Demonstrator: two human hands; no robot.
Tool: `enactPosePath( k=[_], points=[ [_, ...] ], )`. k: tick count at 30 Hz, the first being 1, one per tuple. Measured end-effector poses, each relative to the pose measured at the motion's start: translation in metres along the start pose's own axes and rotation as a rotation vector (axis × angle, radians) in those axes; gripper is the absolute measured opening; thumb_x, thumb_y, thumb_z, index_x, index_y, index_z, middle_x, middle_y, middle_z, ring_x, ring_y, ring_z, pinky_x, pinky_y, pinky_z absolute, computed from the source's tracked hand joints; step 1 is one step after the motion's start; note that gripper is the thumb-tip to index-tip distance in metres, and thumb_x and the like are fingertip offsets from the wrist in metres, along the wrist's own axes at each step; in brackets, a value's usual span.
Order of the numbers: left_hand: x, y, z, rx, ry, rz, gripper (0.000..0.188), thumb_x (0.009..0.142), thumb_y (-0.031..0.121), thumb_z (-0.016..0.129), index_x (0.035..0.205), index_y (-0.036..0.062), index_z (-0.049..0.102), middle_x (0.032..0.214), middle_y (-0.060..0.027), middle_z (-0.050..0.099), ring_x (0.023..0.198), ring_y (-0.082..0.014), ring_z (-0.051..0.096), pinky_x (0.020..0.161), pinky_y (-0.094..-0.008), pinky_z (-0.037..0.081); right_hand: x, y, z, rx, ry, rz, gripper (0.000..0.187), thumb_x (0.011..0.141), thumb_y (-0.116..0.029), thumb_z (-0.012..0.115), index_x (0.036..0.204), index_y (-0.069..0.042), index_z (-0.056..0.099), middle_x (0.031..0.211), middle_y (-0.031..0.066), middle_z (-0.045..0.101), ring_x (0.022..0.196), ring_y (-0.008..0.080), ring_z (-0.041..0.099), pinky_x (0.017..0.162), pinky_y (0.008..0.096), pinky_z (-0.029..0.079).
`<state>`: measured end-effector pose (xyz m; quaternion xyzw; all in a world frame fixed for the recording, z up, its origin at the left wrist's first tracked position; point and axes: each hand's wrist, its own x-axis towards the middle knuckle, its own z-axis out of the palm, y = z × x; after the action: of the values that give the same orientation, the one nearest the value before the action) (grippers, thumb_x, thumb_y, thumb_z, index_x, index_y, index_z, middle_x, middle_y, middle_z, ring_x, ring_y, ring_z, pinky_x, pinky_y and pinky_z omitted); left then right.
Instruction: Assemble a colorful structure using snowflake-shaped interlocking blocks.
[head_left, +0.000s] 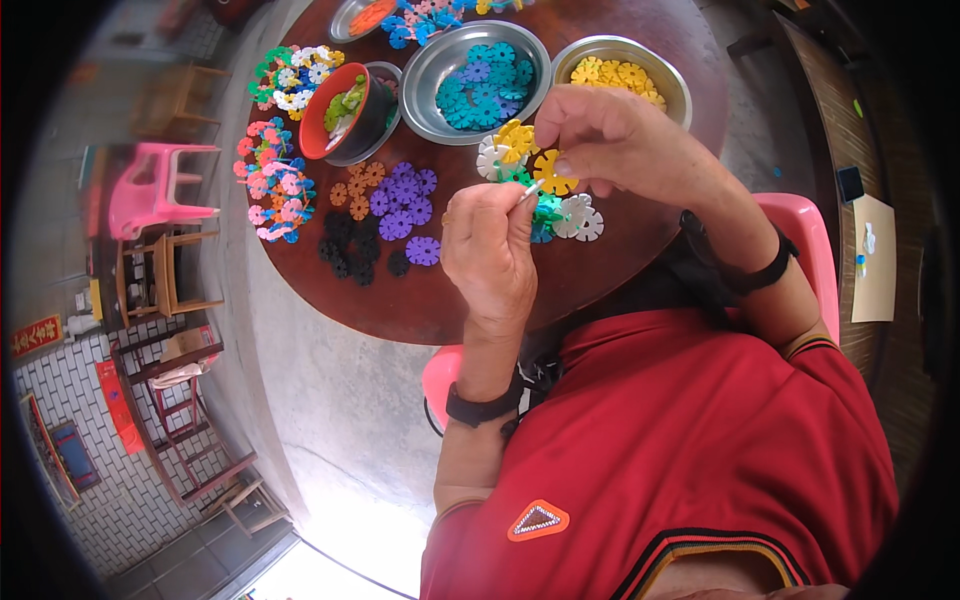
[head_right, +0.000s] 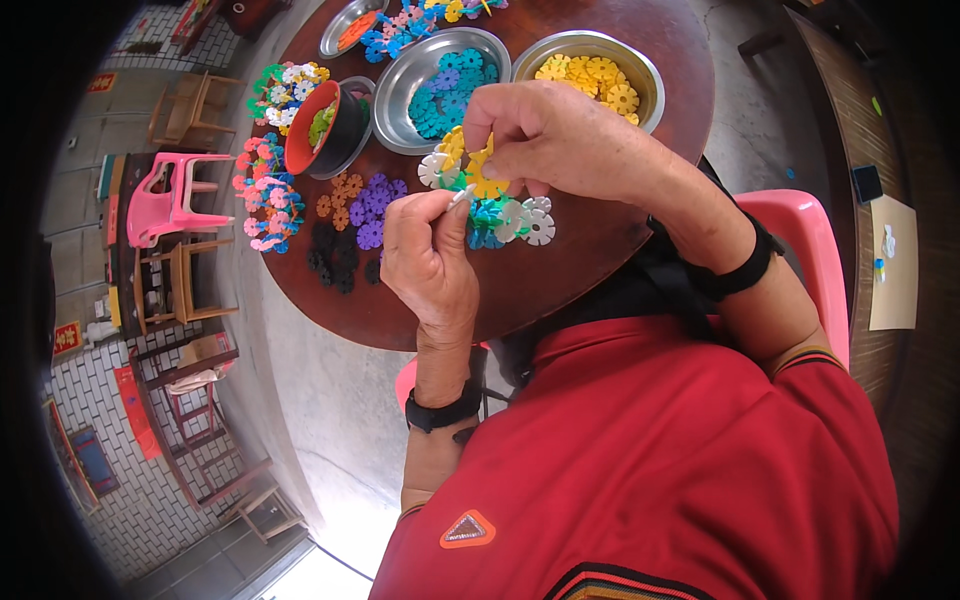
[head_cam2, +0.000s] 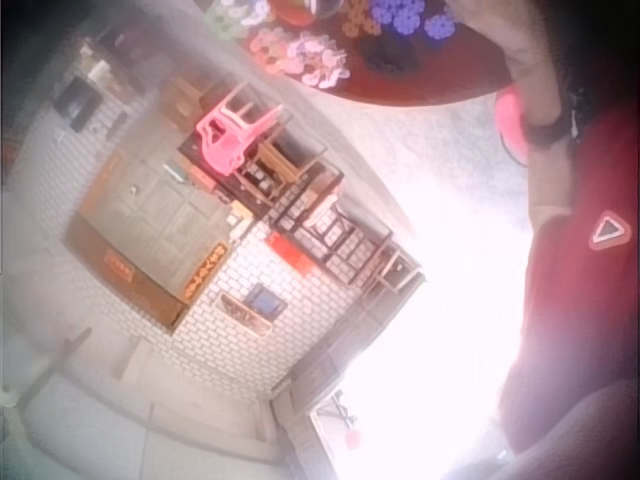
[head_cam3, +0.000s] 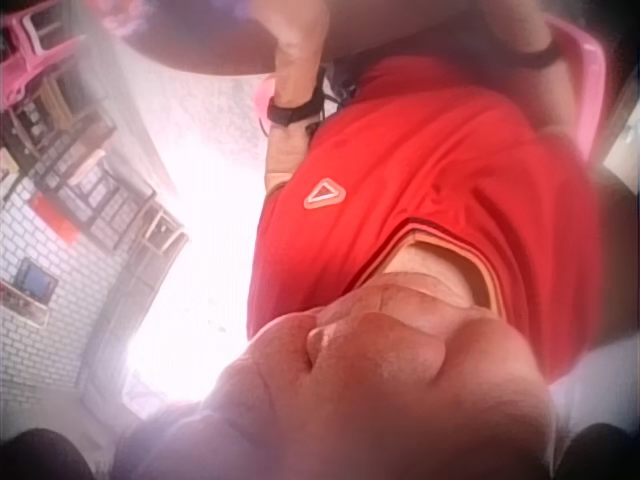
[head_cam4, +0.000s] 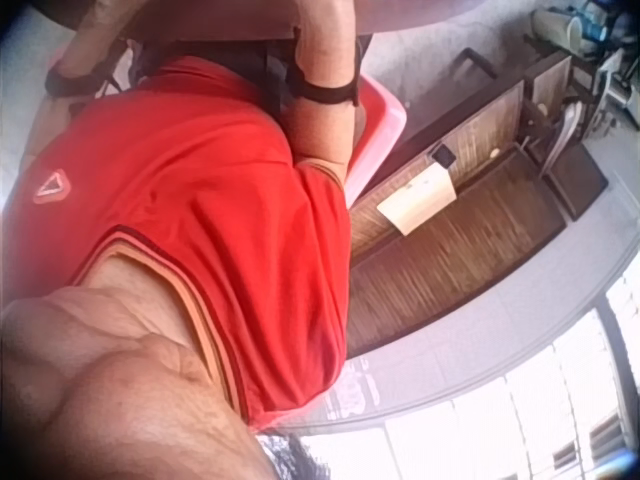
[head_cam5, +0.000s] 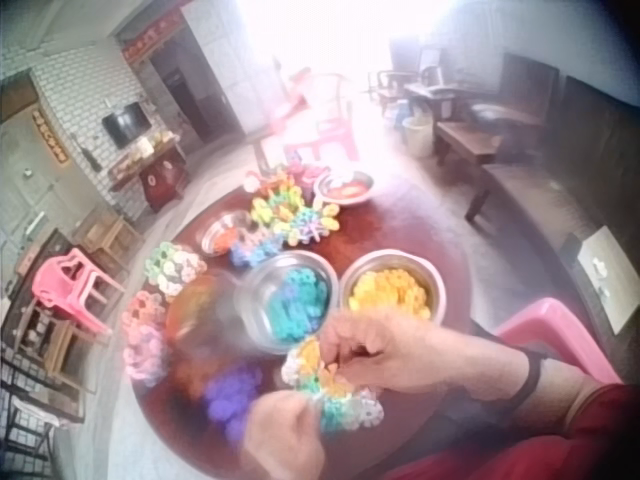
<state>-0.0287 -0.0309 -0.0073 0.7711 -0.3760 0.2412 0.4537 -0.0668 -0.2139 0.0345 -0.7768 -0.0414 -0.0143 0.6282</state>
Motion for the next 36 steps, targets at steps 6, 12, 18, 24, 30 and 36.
enactPosePath(
  k=[6,12,18,24,30,36],
  points=[
    [0.0,0.003,-0.003,-0.017,-0.057,-0.035,0.013,0.078,0.01,0.071,0.086,0.0065,0.061,0.08,-0.009,0.058,0.074,-0.0282,0.058,0.065,-0.0363,0.046,-0.006,-0.01,-0.002,-0.016,-0.113,0.122,0.013,0.088,-0.003,0.052,0.101,-0.004,0.05,0.076,0.0014,0.06,0.06,0.0046,0.056,0.049,0.0187,0.042],
    [-0.002,0.005,-0.002,-0.021,-0.033,-0.032,0.012,0.079,0.011,0.069,0.086,0.0061,0.062,0.082,-0.0094,0.059,0.075,-0.0289,0.058,0.065,-0.0367,0.046,-0.008,-0.015,0.002,-0.026,-0.101,0.11,0.014,0.088,-0.002,0.051,0.102,-0.003,0.051,0.083,0.0019,0.061,0.062,0.0042,0.057,0.05,0.0179,0.043],
    [-0.001,0.005,0.001,-0.046,0.015,-0.004,0.01,0.082,0.007,0.068,0.084,0.002,0.059,0.078,-0.0091,0.059,0.07,-0.0234,0.057,0.063,-0.0312,0.047,-0.011,-0.014,0.004,0.1,-0.07,0.119,0.011,0.088,-0.006,0.054,0.098,-0.002,0.057,0.081,0.0039,0.063,0.061,0.0075,0.059,0.05,0.0225,0.046],
    [-0.003,0.009,0.001,-0.125,0.001,-0.064,0.01,0.08,0.007,0.068,0.086,0.0028,0.062,0.081,-0.0114,0.06,0.074,-0.0291,0.058,0.065,-0.0359,0.047,-0.013,-0.015,0.008,0.108,-0.074,0.111,0.012,0.088,-0.006,0.054,0.098,-0.001,0.057,0.081,0.0039,0.063,0.06,0.0077,0.059,0.05,0.0218,0.046],
    [0.002,0.007,0.001,-0.113,-0.019,-0.129,0.009,0.08,0.006,0.068,0.086,0.003,0.06,0.079,-0.0102,0.057,0.071,-0.0261,0.056,0.063,-0.0336,0.045,-0.01,-0.011,0.01,0.051,-0.065,0.093,0.015,0.09,-0.003,0.051,0.104,-0.005,0.052,0.082,-0.0001,0.059,0.061,0.0037,0.053,0.051,0.0179,0.041],
    [-0.002,-0.012,-0.002,-0.324,0.003,-0.382,0.009,0.083,0.005,0.067,0.086,0.0019,0.059,0.079,-0.0061,0.055,0.069,-0.0171,0.052,0.064,-0.0267,0.042,0.001,0.033,-0.041,-0.54,0.279,-0.22,0.017,0.081,-0.013,0.063,0.096,-0.005,0.058,0.067,0.0087,0.056,0.065,0.0228,0.059,0.061,0.0337,0.046]
  ],
)
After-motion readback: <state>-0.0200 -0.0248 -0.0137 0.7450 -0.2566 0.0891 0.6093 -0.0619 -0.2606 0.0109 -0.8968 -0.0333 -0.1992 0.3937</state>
